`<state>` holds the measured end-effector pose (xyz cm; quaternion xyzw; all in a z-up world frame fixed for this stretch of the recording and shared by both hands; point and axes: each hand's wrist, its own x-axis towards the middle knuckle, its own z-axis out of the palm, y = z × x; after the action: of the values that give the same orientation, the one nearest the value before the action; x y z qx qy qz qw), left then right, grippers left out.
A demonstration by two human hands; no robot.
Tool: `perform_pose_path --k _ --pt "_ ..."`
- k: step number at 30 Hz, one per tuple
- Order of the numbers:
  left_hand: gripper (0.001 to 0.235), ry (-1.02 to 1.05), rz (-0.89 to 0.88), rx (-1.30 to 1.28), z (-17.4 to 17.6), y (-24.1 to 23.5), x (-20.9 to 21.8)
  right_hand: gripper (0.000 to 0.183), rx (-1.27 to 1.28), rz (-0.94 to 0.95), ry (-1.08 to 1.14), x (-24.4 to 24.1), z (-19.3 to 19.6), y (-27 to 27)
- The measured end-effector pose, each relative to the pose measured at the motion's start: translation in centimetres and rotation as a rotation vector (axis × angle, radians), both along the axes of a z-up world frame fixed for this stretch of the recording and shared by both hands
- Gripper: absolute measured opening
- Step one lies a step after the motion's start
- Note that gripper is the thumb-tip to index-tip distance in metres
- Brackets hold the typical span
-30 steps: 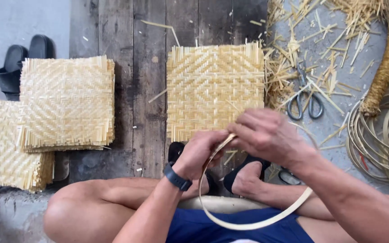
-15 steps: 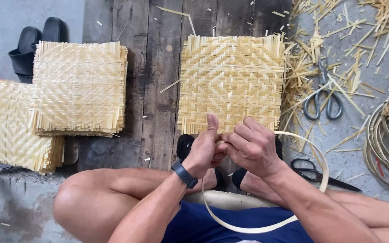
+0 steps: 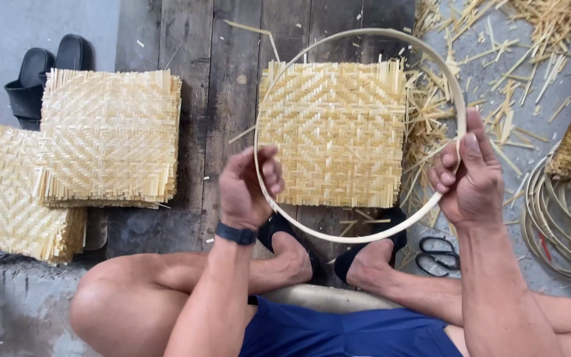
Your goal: Weaving bamboo strips into a circular basket base using a wooden mold and trimming the edges with scissors.
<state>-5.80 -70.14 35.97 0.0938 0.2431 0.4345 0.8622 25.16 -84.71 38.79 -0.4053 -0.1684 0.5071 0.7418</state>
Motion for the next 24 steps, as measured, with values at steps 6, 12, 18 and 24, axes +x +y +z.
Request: perform_pose_path --k 6,12,18,24 --pt "0.037 0.446 -0.207 -0.001 0.3 3.5 -0.5 0.03 -0.157 0.12 -0.206 1.6 0.1 -0.3" --pt "0.039 0.296 -0.08 -0.072 0.4 3.2 -0.4 0.032 -0.265 0.326 -0.232 2.3 -0.3 -0.6" --pt "0.045 0.144 -0.141 -0.078 -1.4 2.9 -0.3 0.036 -0.332 0.15 -0.035 1.0 0.4 -0.1" --pt "0.037 0.586 -0.371 0.074 0.6 4.4 0.3 0.033 -0.209 0.209 0.095 3.4 -4.7 -1.4"
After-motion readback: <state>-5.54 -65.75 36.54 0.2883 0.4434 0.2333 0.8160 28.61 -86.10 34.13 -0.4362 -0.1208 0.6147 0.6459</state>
